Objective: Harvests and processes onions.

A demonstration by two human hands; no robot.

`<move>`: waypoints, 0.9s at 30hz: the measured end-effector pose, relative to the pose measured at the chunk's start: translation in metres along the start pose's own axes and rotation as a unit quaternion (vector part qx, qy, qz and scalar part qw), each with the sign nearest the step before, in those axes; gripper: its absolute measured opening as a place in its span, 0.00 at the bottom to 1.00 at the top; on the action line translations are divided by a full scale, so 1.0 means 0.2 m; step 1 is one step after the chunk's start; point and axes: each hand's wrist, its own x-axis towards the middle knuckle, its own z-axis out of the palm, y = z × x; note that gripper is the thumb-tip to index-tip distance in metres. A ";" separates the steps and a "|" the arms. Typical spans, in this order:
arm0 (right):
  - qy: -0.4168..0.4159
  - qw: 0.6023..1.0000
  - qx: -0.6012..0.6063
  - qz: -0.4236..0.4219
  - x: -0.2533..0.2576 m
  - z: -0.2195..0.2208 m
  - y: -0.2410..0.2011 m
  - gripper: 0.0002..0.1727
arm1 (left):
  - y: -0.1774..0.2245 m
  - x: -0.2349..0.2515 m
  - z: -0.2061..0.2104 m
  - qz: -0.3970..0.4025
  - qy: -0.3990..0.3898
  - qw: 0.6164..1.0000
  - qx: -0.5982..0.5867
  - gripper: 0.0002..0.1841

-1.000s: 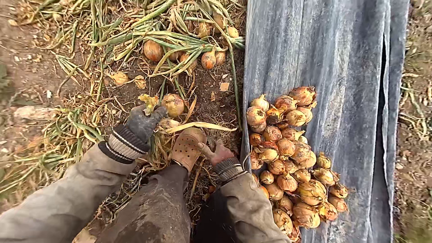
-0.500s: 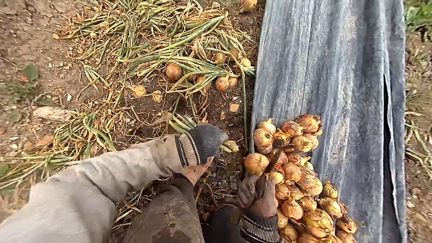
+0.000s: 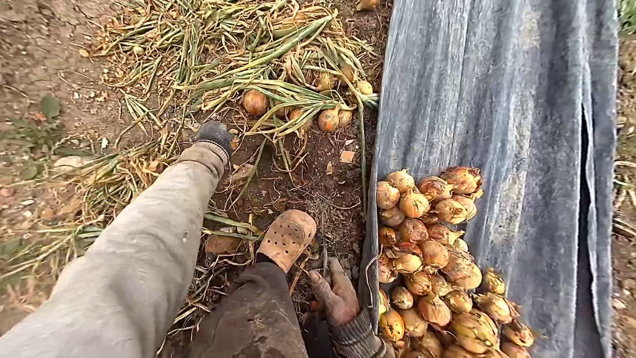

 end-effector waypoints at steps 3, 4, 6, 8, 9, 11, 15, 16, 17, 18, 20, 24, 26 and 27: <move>-0.043 0.999 -0.004 -0.013 -0.02 0.05 0.04 0.34 | 0.03 -0.01 0.00 -0.013 -0.020 0.999 0.039 0.21; -0.047 0.999 -0.007 -0.009 -0.02 0.04 0.06 0.34 | 0.02 0.00 0.00 -0.004 -0.024 0.999 0.045 0.21; -0.040 0.999 -0.011 0.012 0.00 0.02 0.10 0.33 | -0.01 -0.02 0.00 0.023 -0.015 0.998 0.048 0.20; -0.021 0.999 -0.004 0.024 0.03 0.00 0.12 0.32 | -0.03 -0.09 0.00 0.047 0.016 0.999 0.013 0.21; -0.016 0.999 -0.012 0.029 0.05 -0.02 0.11 0.32 | -0.03 -0.17 0.00 0.054 0.033 0.997 -0.039 0.22; -0.025 0.999 -0.038 0.030 0.09 -0.03 0.06 0.35 | -0.04 -0.37 0.00 0.057 0.069 0.973 -0.211 0.24; -0.043 0.996 -0.081 0.019 0.23 -0.02 -0.13 0.39 | 0.06 -0.83 -0.04 0.086 0.024 0.863 -0.497 0.20; -0.038 0.997 -0.072 0.002 0.26 0.00 -0.18 0.37 | 0.09 -0.93 -0.06 0.105 -0.007 0.831 -0.546 0.18; -0.036 0.998 -0.048 -0.023 0.28 0.00 -0.22 0.36 | 0.12 -1.01 -0.07 0.123 -0.038 0.798 -0.589 0.14; -0.035 0.997 -0.019 -0.060 0.30 0.01 -0.26 0.37 | 0.15 -1.09 -0.08 0.142 -0.071 0.773 -0.614 0.12; -0.023 0.989 0.041 -0.143 0.32 0.03 -0.31 0.40 | 0.19 -1.21 -0.09 0.179 -0.108 0.750 -0.628 0.09; 0.044 0.973 0.131 -0.187 0.32 0.06 -0.34 0.41 | 0.23 -1.28 -0.10 0.258 -0.147 0.759 -0.579 0.07; 0.067 0.975 0.141 -0.160 0.33 0.05 -0.33 0.40 | 0.23 -1.25 -0.08 0.300 -0.114 0.779 -0.539 0.09; 0.074 0.973 0.157 -0.152 0.34 0.05 -0.31 0.39 | 0.24 -1.22 -0.06 0.323 -0.080 0.785 -0.523 0.07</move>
